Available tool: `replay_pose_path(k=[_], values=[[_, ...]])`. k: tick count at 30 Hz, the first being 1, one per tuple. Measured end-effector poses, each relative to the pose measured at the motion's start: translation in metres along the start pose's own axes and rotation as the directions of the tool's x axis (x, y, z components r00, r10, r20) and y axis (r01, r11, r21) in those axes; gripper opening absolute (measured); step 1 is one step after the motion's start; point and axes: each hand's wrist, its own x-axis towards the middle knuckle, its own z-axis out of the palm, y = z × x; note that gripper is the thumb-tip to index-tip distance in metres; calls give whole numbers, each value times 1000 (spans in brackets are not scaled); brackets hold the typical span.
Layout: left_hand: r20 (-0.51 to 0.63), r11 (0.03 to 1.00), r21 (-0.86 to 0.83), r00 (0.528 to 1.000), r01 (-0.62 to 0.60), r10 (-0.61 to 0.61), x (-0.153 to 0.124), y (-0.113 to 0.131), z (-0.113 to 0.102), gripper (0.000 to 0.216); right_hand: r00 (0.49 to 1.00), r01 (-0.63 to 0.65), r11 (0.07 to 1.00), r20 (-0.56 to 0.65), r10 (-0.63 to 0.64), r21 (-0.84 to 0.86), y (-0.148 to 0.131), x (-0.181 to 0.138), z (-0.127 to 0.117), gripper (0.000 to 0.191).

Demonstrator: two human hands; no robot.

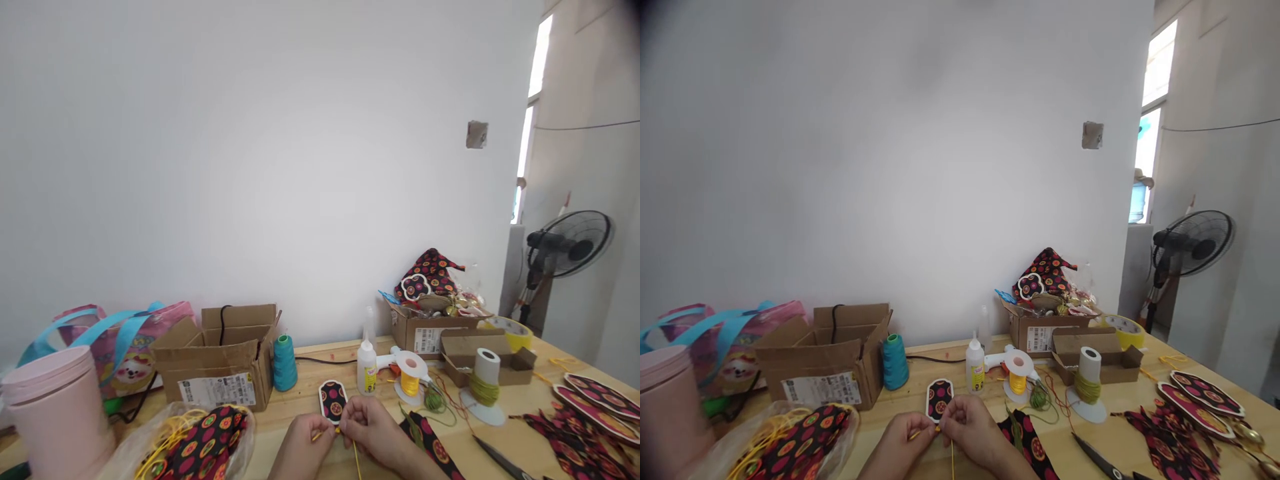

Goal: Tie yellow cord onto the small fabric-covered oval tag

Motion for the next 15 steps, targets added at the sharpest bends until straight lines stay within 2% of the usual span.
replay_pose_path(k=[8,15], values=[[-6,999,-35,1000,-26,26,3,-6,7,29,999,-29,999,-16,30,24,1,0,-2,22],[16,999,-37,1000,-2,3,3,-7,4,29,1000,-26,999,-9,26,28,-5,3,1,17]])
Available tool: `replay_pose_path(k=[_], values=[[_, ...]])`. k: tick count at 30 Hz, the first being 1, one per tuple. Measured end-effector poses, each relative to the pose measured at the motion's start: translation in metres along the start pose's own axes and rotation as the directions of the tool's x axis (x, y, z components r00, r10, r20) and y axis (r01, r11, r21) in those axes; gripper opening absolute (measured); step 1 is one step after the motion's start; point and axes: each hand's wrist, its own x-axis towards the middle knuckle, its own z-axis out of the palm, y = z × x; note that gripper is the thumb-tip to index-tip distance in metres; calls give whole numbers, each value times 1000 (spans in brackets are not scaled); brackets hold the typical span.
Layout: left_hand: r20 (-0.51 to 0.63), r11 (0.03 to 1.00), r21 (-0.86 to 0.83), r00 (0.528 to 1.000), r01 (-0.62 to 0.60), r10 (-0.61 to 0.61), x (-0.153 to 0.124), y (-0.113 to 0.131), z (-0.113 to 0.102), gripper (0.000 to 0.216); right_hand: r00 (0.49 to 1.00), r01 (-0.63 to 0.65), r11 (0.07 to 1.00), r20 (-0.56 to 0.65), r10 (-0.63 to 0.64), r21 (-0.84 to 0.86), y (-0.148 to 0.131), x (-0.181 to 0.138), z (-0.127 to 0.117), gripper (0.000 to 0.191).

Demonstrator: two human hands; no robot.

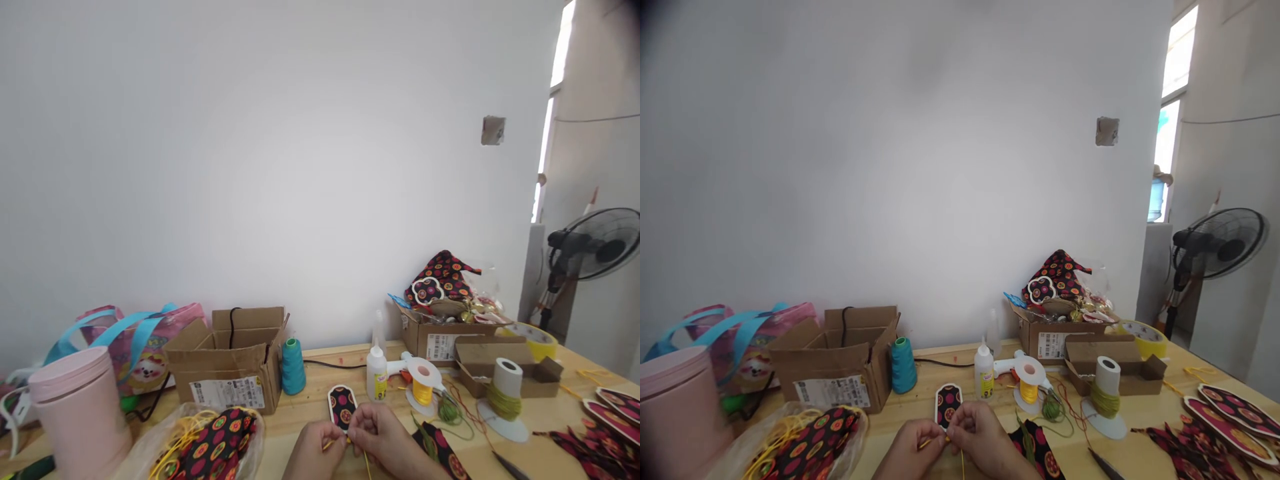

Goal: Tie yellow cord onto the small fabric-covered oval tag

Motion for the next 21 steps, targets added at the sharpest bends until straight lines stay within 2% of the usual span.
replay_pose_path(k=[12,17,21], values=[[-35,999,-40,999,20,-22,-4,6,-5,28,997,-79,995,-13,80,59,-1,0,1,30],[-34,995,-96,999,39,-43,1,1,-6,29,984,-180,976,27,178,125,-4,-3,-4,35],[-2,968,-230,994,102,-105,-1,-4,-2,32,977,-215,919,68,204,329,-15,-10,-7,33]])
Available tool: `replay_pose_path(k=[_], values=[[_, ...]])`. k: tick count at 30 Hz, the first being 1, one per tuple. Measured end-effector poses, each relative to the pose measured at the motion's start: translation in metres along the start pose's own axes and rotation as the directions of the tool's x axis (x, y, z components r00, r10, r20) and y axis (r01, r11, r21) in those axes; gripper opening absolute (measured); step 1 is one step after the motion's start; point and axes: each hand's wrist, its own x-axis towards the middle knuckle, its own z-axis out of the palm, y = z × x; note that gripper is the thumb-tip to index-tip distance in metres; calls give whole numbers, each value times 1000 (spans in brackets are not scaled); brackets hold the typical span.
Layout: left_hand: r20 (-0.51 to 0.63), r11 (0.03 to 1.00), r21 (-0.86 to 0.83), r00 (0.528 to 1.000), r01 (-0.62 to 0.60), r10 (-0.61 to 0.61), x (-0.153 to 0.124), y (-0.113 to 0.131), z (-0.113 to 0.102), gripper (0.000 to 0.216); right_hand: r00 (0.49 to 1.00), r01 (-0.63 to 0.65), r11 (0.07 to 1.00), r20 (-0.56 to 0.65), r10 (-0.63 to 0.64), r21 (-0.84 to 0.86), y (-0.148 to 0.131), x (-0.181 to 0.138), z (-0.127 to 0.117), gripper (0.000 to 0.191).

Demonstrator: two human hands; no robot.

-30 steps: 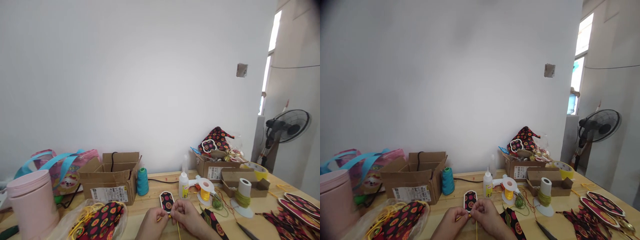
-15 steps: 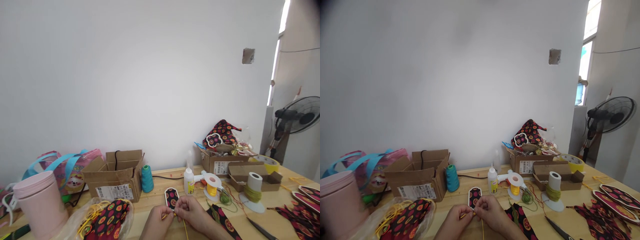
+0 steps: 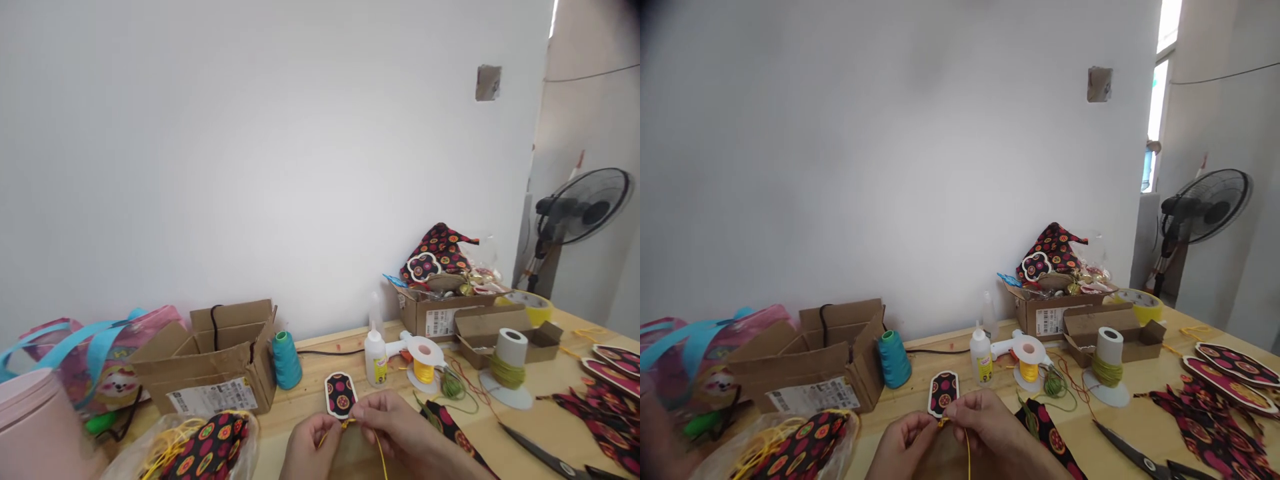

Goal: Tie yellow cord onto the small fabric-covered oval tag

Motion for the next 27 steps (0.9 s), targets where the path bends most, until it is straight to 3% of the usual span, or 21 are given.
replay_pose_path(k=[5,9,12,17,20,23,25,27], values=[[64,976,-164,989,142,-133,-4,3,6,41,998,-5,971,56,-8,237,-1,-2,9,31],[90,961,-197,980,193,-179,-4,9,6,49,995,95,913,-68,-74,398,5,4,12,22],[44,966,-194,985,172,-167,-4,12,5,47,992,87,896,-124,-36,436,2,4,11,21],[51,974,-204,995,99,-90,-5,11,7,37,996,33,910,-85,2,414,-5,-1,6,20],[100,962,-243,989,128,-107,-4,7,5,34,996,-13,953,-81,40,303,-2,0,4,19],[115,934,-328,988,139,-106,-2,4,2,36,976,110,994,-187,-112,-23,6,4,5,23],[130,921,-361,986,146,-106,-1,5,0,37,949,176,962,-222,-222,-211,10,6,6,23],[158,918,-363,981,161,-110,-2,7,1,37,946,178,926,-201,-254,-332,12,5,5,23]])
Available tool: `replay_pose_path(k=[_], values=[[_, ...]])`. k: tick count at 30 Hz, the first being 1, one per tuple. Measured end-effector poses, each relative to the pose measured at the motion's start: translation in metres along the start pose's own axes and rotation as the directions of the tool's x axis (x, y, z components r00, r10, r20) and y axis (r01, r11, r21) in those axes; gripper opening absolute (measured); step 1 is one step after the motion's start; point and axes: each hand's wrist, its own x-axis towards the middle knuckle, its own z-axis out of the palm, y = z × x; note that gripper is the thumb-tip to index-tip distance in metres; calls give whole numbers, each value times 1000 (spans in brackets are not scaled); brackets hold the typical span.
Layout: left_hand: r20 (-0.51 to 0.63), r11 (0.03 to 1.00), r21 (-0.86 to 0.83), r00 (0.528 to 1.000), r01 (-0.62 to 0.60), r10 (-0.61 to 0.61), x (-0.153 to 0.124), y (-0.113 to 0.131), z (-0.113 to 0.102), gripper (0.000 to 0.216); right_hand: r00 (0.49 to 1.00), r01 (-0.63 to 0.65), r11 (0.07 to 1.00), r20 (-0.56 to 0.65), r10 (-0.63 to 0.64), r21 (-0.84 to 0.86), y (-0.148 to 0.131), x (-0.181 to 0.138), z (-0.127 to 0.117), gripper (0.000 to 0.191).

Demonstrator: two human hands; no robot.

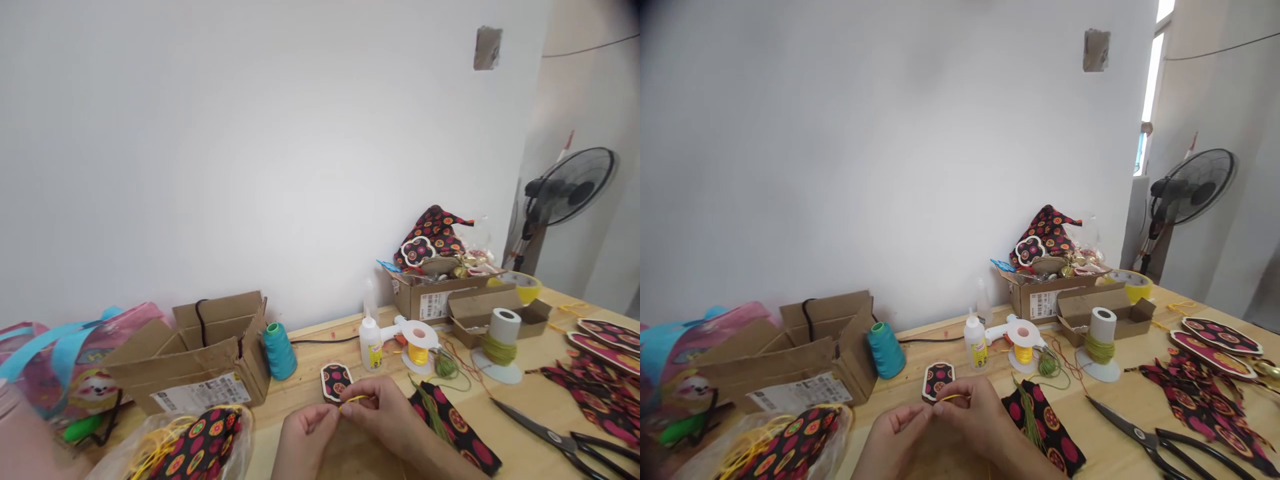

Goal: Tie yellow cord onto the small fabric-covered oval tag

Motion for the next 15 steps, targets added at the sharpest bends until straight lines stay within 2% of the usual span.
replay_pose_path(k=[3,6,11,15], values=[[2,998,62,1000,-13,13,-2,4,5,37,993,110,975,64,-100,-191,-3,-3,-3,15],[-41,988,154,999,-22,29,-4,9,10,40,980,200,930,79,-184,-309,-6,-4,-5,20],[-57,982,187,998,-19,30,-1,11,15,40,970,219,863,9,-241,-456,-4,-3,-1,22],[-161,989,140,985,-45,67,2,10,14,34,948,232,811,-62,-312,-537,-3,-1,-2,19]])
